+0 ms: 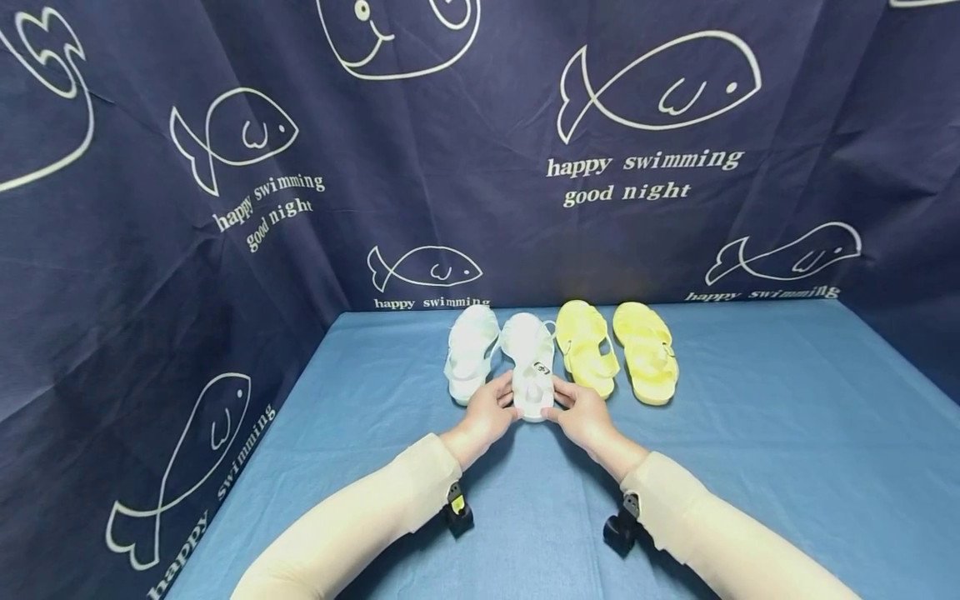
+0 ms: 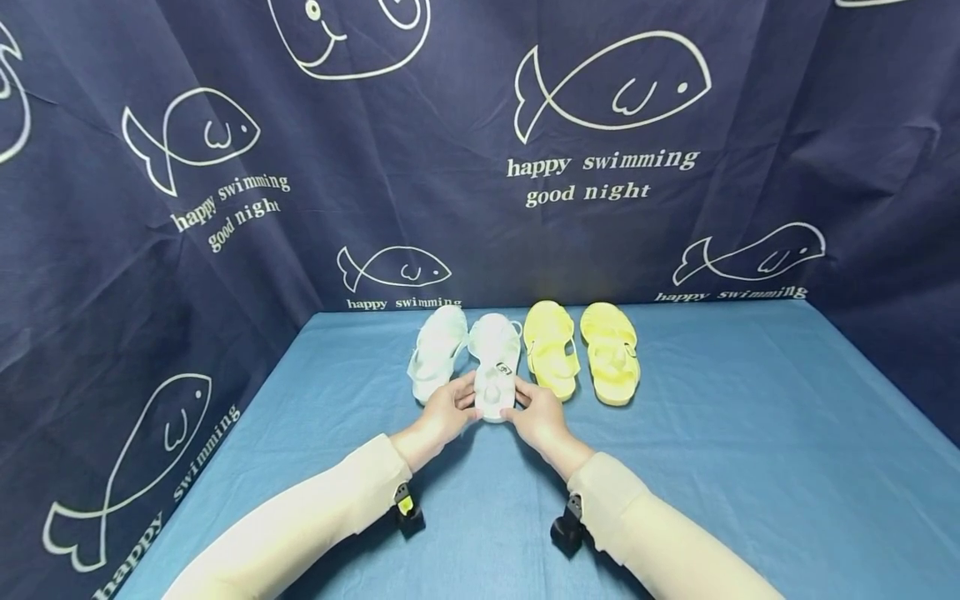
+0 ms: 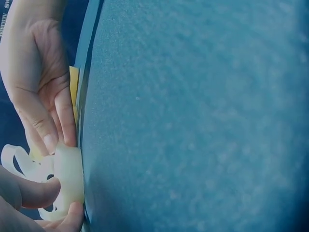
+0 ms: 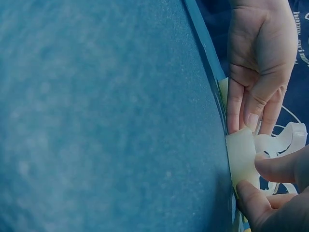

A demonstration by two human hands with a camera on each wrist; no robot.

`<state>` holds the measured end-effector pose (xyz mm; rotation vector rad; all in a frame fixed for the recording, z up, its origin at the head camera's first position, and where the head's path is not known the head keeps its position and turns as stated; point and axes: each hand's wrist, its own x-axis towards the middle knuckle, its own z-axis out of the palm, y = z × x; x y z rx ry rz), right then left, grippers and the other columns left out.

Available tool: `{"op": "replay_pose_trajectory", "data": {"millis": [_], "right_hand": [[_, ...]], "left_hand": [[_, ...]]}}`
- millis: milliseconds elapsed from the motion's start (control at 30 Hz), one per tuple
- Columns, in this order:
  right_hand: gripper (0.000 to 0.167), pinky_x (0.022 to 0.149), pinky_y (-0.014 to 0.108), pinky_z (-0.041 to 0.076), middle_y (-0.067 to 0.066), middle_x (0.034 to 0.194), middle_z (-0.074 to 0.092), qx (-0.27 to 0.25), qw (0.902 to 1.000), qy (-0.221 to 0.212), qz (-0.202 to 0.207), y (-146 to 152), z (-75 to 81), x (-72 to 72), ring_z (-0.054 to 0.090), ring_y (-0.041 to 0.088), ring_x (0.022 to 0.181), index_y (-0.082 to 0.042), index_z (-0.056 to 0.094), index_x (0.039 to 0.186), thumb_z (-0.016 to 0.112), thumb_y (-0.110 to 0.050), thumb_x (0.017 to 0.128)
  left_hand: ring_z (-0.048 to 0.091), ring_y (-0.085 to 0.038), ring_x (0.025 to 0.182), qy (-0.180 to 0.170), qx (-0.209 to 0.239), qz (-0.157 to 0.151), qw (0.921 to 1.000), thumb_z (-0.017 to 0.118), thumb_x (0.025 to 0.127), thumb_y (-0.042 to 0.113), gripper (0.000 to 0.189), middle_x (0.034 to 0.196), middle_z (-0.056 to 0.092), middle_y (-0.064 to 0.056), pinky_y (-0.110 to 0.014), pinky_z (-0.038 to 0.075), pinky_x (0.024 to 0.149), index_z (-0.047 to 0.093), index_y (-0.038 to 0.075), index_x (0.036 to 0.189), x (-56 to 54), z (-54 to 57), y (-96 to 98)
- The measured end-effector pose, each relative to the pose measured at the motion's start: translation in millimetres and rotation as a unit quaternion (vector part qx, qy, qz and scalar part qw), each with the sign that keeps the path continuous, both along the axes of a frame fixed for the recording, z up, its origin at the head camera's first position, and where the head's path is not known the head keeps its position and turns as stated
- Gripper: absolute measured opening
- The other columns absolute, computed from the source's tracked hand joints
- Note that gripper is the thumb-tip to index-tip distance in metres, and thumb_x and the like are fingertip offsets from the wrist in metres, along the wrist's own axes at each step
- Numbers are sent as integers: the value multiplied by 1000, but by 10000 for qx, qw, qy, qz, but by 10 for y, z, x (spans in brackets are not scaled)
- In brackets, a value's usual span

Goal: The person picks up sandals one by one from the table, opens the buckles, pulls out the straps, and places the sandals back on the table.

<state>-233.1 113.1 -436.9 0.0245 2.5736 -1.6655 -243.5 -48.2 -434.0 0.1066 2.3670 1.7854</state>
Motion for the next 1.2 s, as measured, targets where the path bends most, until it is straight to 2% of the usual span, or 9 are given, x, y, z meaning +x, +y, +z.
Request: {"op": "replay_pose_trajectory", "data": {"millis": [233, 433, 767, 1000, 1200], "right_hand": [[61, 108, 43, 39, 21, 146, 43, -52, 10000, 8, 37, -32, -14, -11, 45, 33, 134, 2, 39, 145, 64, 0, 90], [61, 110, 44, 37, 21, 149, 41, 17, 10000, 26, 11, -34, -8, -42, 42, 33, 136, 2, 36, 147, 62, -2, 92], [62, 110, 43, 37, 23, 151, 36, 18, 10000, 29, -24, -35, 33, -85, 38, 35, 138, 4, 30, 148, 59, 0, 93], [63, 111, 43, 35, 23, 151, 36, 132, 9999, -70, 0, -75, 3, -92, 37, 34, 139, 4, 27, 149, 57, 0, 94], [63, 113, 45, 33, 24, 149, 37, 264, 9996, -43, 9, -99, 26, -115, 36, 35, 139, 4, 26, 150, 56, 0, 94]], "left_hand": [[49, -34, 131, 113, -74, 262, 9996, 59, 86, -16, 65, 143, 48, -22, -36, 50, 98, 39, 1, 146, 2, -4, 25], [53, -32, 127, 271, -240, 428, 9984, 61, 84, -15, 65, 140, 52, -19, -35, 53, 95, 44, 2, 143, -39, -16, 66], [52, -30, 129, 412, -516, 407, 9970, 57, 86, -15, 65, 142, 51, -17, -34, 49, 100, 40, 3, 146, -100, -4, 145], [51, -28, 129, 395, -625, 481, 9961, 56, 86, -15, 65, 144, 50, -16, -33, 48, 101, 39, 4, 147, -111, -49, 142], [52, -29, 128, 412, -612, 489, 9961, 56, 86, -16, 65, 143, 50, -17, -32, 50, 99, 39, 2, 146, -124, -33, 141]]}}
